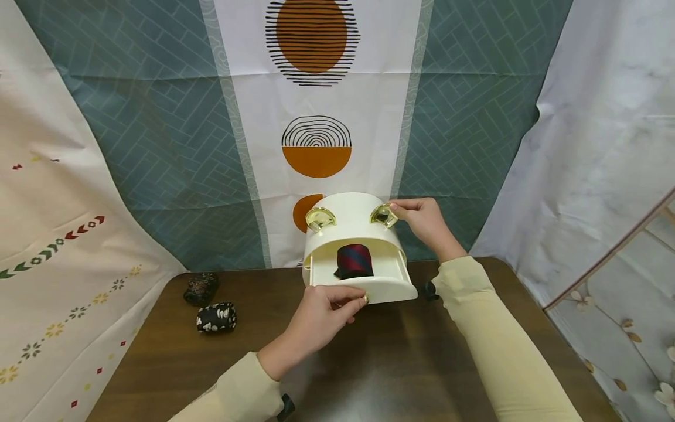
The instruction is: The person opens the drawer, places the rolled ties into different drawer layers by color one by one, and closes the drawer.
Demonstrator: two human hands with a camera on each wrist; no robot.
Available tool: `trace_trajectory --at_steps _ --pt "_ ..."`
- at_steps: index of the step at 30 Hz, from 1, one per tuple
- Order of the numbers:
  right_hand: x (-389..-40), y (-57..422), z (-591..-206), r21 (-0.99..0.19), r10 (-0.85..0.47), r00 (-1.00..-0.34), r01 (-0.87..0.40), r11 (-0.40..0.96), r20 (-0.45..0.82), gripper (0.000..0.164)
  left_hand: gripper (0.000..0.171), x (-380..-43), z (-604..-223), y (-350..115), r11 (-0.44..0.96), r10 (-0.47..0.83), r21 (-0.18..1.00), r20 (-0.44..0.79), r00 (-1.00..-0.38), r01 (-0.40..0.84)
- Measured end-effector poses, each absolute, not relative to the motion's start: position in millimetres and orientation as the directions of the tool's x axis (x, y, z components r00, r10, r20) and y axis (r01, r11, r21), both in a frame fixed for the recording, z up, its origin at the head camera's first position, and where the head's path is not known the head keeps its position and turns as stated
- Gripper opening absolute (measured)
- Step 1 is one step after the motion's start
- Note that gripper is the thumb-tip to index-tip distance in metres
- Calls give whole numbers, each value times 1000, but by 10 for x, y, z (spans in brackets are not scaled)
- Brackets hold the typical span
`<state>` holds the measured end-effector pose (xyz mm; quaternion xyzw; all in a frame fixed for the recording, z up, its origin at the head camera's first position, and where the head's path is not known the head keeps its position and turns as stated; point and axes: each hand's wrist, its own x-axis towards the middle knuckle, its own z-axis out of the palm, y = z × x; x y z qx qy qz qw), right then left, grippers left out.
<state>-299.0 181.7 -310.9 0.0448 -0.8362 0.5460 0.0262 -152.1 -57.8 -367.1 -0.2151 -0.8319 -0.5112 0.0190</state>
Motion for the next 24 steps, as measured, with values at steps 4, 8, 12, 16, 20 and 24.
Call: trace_trajectory --at_steps 4,8,12,16,20,24 --pt "-2983 1812 -3107 -909 -45 -994 -107 404 97 36 14 -1526 -3683 -569 388 334 835 266 -904 389" --pt "-2986 1810 -3109 -909 -42 -994 -108 401 99 36 13 -1532 -3686 -561 386 331 833 276 -902 396" --pt "-2999 1811 -3107 -912 -46 -993 -117 394 107 37 12 -1554 -3696 -562 391 333 821 296 -895 417" --pt "-3004 1812 -3102 -913 -50 -993 -121 389 110 37 11 -1576 -3705 -564 398 333 803 324 -886 443" --pt "-3004 1813 -3102 -912 -50 -992 -122 391 112 36 11 -1589 -3711 -563 404 329 789 346 -878 463" --pt "-3004 1817 -3110 -911 -50 -993 -119 395 108 36 11 -1594 -3714 -564 401 329 795 340 -881 456"
